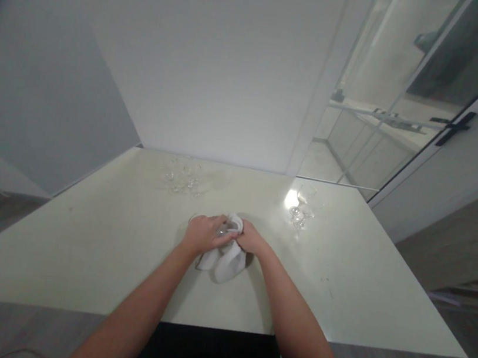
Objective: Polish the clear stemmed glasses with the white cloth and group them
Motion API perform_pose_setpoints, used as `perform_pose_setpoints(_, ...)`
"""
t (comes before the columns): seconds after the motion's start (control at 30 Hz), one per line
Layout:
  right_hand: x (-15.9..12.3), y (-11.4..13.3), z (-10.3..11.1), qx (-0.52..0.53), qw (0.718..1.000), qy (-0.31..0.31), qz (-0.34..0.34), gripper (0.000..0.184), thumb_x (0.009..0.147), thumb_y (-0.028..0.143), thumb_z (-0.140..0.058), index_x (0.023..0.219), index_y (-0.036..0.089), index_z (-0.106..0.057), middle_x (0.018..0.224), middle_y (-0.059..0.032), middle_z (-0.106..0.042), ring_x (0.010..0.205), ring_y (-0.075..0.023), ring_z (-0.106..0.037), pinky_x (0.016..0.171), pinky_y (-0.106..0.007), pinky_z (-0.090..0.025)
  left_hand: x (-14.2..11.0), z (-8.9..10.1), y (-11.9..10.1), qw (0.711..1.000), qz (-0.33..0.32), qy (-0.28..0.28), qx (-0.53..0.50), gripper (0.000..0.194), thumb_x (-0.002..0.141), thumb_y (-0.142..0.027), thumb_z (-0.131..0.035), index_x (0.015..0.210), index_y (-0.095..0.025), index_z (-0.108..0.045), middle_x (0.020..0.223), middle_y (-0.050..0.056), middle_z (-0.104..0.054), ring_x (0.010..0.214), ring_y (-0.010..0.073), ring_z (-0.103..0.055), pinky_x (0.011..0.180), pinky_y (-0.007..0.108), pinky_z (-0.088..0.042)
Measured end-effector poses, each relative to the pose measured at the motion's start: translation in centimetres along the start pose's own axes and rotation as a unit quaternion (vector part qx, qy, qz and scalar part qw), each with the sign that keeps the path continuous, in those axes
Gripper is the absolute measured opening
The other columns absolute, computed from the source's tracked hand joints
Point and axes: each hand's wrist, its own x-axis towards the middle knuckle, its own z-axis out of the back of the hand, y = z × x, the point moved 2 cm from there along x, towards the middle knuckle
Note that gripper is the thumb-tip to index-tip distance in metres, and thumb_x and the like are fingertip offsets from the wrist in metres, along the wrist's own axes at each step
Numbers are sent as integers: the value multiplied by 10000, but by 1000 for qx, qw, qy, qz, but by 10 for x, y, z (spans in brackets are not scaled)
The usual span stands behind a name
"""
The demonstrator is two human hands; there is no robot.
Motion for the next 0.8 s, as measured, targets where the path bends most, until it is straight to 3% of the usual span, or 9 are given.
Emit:
perform_pose_setpoints(0.13, 1, -1, 5, 60, 990, -128, -7, 153, 746, 280, -563, 814, 164, -637, 810, -23, -655, 807, -179, -579, 765, -290, -469, 0, -3, 12, 991, 40, -49, -114, 488, 865, -643, -397, 1072, -222, -533, 794, 37, -671, 767, 211, -653, 680, 282, -411)
perform_pose_setpoints(0.2, 0, 0, 8, 121, 972, -202, 12, 232, 792, 370, -548, 890, 179, -635, 881, -40, -665, 916, -199, -588, 842, -322, -469, 0, -6, 16, 976, 52, -84, -196, 488, 865, -621, -411, 1137, -219, -463, 796, 11, -638, 727, 186, -635, 664, 272, -418)
perform_pose_setpoints(0.27, -1, 1, 8, 165, 959, -231, 21, 306, 779, 437, -578, 959, 193, -622, 945, -51, -665, 991, -215, -581, 888, -350, -467, 1, -9, 18, 951, 56, -116, -279, 539, 851, -613, -445, 1200, -207, -380, 867, 17, -623, 719, 170, -617, 660, 270, -433)
perform_pose_setpoints(0.33, -2, 3, 4, 171, 963, -207, 22, 373, 709, 440, -662, 993, 201, -619, 981, -54, -663, 998, -224, -584, 898, -361, -472, 2, -12, 15, 926, 37, -132, -353, 571, 859, -601, -445, 1238, -194, -318, 966, 48, -612, 777, 166, -611, 693, 275, -454)
perform_pose_setpoints(0.4, -3, 7, -3, 152, 975, -160, 34, 419, 643, 386, -730, 1003, 201, -625, 991, -54, -664, 974, -225, -593, 916, -366, -470, 3, -14, 10, 909, -5, -113, -401, 508, 907, -569, -371, 1239, -188, -327, 1040, 77, -601, 889, 174, -602, 776, 292, -466)
perform_pose_setpoints(0.5, -3, 12, -11, 127, 980, -139, 67, 408, 647, 301, -737, 1026, 197, -629, 1012, -56, -667, 956, -213, -602, 952, -368, -455, 6, -14, 3, 909, -77, -68, -405, 440, 968, -492, -243, 1204, -184, -450, 1108, 97, -595, 1035, 195, -558, 908, 332, -435)
perform_pose_setpoints(0.57, -3, 12, -13, 126, 977, -153, 79, 418, 664, 267, -729, 1061, 194, -622, 1037, -58, -667, 945, -203, -608, 940, -361, -465, 8, -12, 2, 920, -107, -82, -368, 462, 979, -467, -234, 1216, -189, -518, 1149, 98, -577, 1089, 205, -520, 957, 353, -401)
perform_pose_setpoints(0.7, -1, 8, -12, 157, 967, -186, 71, 412, 667, 269, -729, 1056, 179, -626, 1005, -57, -683, 869, -187, -623, 845, -336, -509, 8, -11, 8, 948, -84, -145, -272, 457, 962, -486, -327, 1261, -242, -572, 1116, 84, -552, 1065, 219, -492, 942, 379, -372)
perform_pose_setpoints(0.8, 0, 8, -13, 162, 966, -192, 59, 395, 637, 271, -746, 1000, 167, -631, 929, -45, -684, 784, -168, -613, 765, -309, -518, 6, -9, 9, 941, -59, -189, -274, 435, 961, -473, -346, 1184, -234, -632, 1051, 81, -549, 1012, 217, -497, 915, 381, -375)
